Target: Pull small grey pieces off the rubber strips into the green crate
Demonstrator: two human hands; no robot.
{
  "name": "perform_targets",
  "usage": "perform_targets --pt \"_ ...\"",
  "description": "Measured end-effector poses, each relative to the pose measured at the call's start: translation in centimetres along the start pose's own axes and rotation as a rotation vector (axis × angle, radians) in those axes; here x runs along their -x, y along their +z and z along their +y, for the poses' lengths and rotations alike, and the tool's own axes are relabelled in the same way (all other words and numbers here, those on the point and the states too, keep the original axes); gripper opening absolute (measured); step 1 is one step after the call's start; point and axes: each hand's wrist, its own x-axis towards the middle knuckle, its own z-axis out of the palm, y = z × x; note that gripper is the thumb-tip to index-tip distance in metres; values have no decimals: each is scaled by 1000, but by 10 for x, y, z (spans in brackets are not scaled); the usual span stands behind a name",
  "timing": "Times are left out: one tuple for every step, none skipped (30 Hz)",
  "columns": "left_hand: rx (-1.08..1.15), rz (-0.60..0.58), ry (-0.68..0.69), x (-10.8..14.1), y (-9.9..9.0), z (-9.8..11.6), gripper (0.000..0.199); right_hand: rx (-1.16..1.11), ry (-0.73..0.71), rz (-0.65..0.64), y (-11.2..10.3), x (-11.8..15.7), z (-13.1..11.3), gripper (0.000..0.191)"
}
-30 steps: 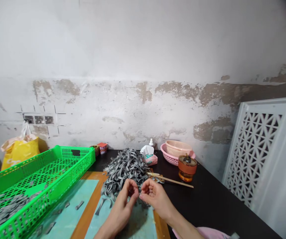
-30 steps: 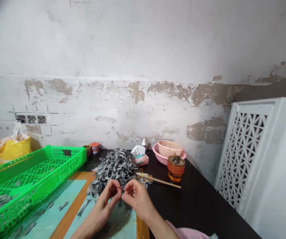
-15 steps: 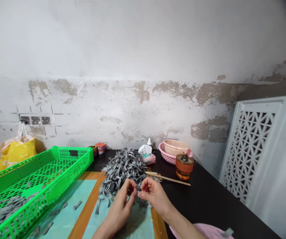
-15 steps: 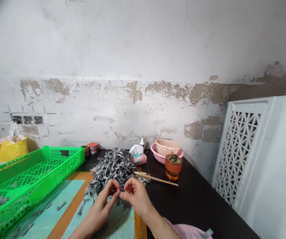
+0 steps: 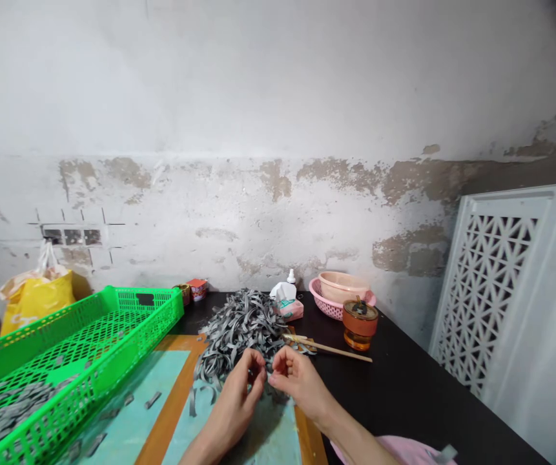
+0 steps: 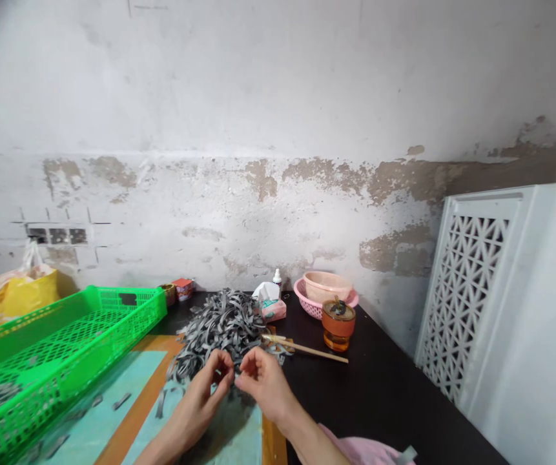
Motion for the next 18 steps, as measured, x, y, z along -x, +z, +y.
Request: perform_targets --pt "2 -1 -4 0 0 1 15 11 -17 11 0 0 -1 21" --pt "7 -2 -8 0 -1 1 15 18 -29 24 0 0 -2 21" --pt "12 -2 -13 -1 -1 1 15 21 -33 35 0 -1 -2 20" --pt "16 -3 -16 -1 -1 1 16 20 -31 43 1 -1 -2 20" --pt "17 -3 -17 -1 -1 1 16 20 -26 50 1 -2 -1 20" --pt "17 0 -14 -1 0 1 16 20 -23 56 2 -3 0 21" --pt "15 5 -9 -1 0 1 16 20 -20 61 3 -3 1 21" --pt "10 9 -1 -1 1 2 16 18 -12 62 3 -3 2 21" --pt "-2 13 8 -1 -1 3 16 18 -4 59 2 -3 3 21" --pt "-29 20 19 -2 -4 4 16 27 -1 56 1 -3 4 21" --pt "-72 31 32 -3 -11 7 16 56 -2 50 -1 -2 5 22" --pt "-136 41 48 -4 -23 9 16 107 -8 38 -4 -1 5 22" --pt "-220 62 68 -5 -39 12 17 188 -20 21 -7 0 6 20" --pt "-317 85 85 -5 -59 14 18 298 -25 -7 -10 2 6 18" --pt "-428 103 102 -3 -85 16 20 420 -29 -43 -13 4 7 15" --pt "-549 162 115 0 -113 17 21 550 -22 -82 -15 5 8 14" --pt "-684 212 83 5 -142 17 23 670 -11 -111 -17 7 9 14" --pt "-811 267 41 12 -172 17 27 770 -3 -129 -19 8 10 14"
